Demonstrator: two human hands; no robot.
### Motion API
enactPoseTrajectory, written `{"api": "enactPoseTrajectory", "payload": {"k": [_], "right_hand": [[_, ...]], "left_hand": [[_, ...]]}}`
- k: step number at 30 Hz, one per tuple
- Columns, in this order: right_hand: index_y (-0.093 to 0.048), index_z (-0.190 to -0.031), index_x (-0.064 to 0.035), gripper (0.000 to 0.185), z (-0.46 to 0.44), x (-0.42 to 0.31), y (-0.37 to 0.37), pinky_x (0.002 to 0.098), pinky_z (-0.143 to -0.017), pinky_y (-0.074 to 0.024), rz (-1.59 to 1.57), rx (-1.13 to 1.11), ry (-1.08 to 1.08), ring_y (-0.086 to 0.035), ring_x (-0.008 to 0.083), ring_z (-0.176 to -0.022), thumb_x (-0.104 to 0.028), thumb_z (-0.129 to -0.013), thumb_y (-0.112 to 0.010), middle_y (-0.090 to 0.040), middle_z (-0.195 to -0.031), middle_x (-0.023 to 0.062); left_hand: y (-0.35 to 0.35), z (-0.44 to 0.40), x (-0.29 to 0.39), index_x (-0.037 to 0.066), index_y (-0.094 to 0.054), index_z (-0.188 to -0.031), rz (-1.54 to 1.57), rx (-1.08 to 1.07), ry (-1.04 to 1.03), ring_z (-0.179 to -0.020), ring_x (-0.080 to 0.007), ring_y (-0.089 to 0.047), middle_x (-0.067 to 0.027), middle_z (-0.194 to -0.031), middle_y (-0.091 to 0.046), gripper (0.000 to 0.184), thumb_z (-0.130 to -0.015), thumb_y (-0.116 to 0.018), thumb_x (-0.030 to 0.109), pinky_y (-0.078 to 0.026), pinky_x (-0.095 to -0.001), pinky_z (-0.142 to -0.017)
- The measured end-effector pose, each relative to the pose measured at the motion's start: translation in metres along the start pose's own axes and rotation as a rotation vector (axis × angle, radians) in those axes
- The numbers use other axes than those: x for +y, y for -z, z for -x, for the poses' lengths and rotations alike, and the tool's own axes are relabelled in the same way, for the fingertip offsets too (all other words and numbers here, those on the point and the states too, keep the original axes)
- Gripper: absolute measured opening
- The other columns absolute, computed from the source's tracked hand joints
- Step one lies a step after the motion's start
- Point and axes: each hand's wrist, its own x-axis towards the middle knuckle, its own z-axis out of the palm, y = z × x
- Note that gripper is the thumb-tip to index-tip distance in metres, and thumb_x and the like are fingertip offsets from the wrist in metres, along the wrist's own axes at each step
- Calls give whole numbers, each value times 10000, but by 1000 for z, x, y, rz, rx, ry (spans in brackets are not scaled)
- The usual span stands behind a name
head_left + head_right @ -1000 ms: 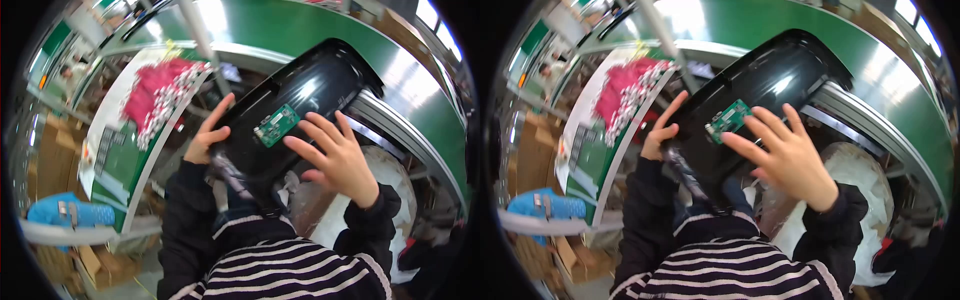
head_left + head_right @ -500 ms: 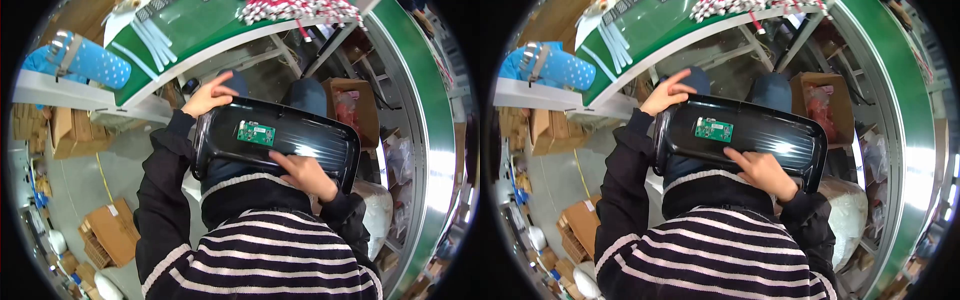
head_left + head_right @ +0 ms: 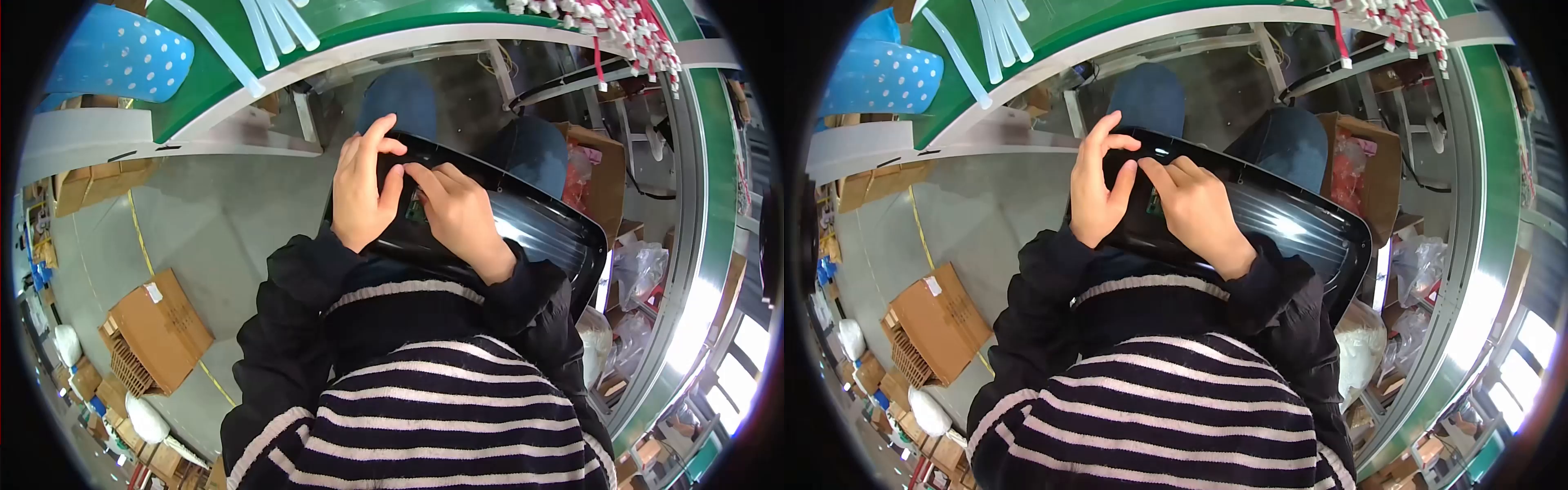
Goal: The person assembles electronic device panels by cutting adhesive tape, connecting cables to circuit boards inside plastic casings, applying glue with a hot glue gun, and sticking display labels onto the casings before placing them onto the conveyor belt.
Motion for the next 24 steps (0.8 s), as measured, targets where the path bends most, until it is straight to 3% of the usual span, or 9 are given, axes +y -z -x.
{"api": "enactPoseTrajectory", "payload": {"k": [5, 8, 12, 16, 19, 24], "right_hand": [[-595, -1129, -51, 432, -3, 5, 1, 331, -669, -541, -182, -34, -103, -653, 267, -768, 120, -740, -674, -616, -816, 103], [-580, -1091, -51, 414, -1, 11, 0, 312, -675, -538, -381, -45, -223, -653, 234, -760, 146, -737, -667, -621, -825, 91], [-529, -1040, -37, 381, 1, 9, 7, 280, -684, -528, -481, 16, -315, -643, 159, -762, 170, -750, -663, -631, -853, 75], [-460, -1035, -35, 368, 0, 5, 9, 247, -715, -513, -524, 130, -366, -625, 113, -775, 157, -801, -668, -650, -890, 77], [-398, -1027, -49, 390, -12, 6, 17, 229, -755, -501, -840, 327, -488, -612, 94, -804, 163, -828, -658, -649, -885, 84], [-375, -1038, -62, 408, -35, 11, 35, 224, -779, -494, -986, 451, -421, -606, 96, -825, 165, -843, -654, -653, -902, 100]], "left_hand": [[-11, 4, -8, 41, -456, -1385, 77, 61, 48, -930, -313, -589, -84, -958, -667, 623, -791, -611, -65, -433, -420, -957], [-7, 1, -4, 15, -460, -1378, -27, -16, 15, -1012, -286, -599, -86, -968, -667, 584, -823, -624, -64, -428, -406, -980], [-7, -2, -4, 20, -462, -1375, -83, -43, 10, -979, -300, -585, -86, -960, -661, 608, -801, -650, -49, -430, -415, -947], [-9, -1, -3, 54, -473, -1355, -124, -37, -38, -901, -301, -552, -61, -952, -622, 667, -727, -678, -37, -426, -438, -900], [-10, -1, 0, 57, -476, -1353, -117, -50, -26, -907, -298, -549, -60, -958, -621, 682, -712, -694, -28, -423, -431, -898], [-8, -2, 3, 59, -480, -1350, -130, -68, -33, -911, -296, -540, -59, -958, -620, 694, -699, -709, -18, -418, -421, -894]]}}
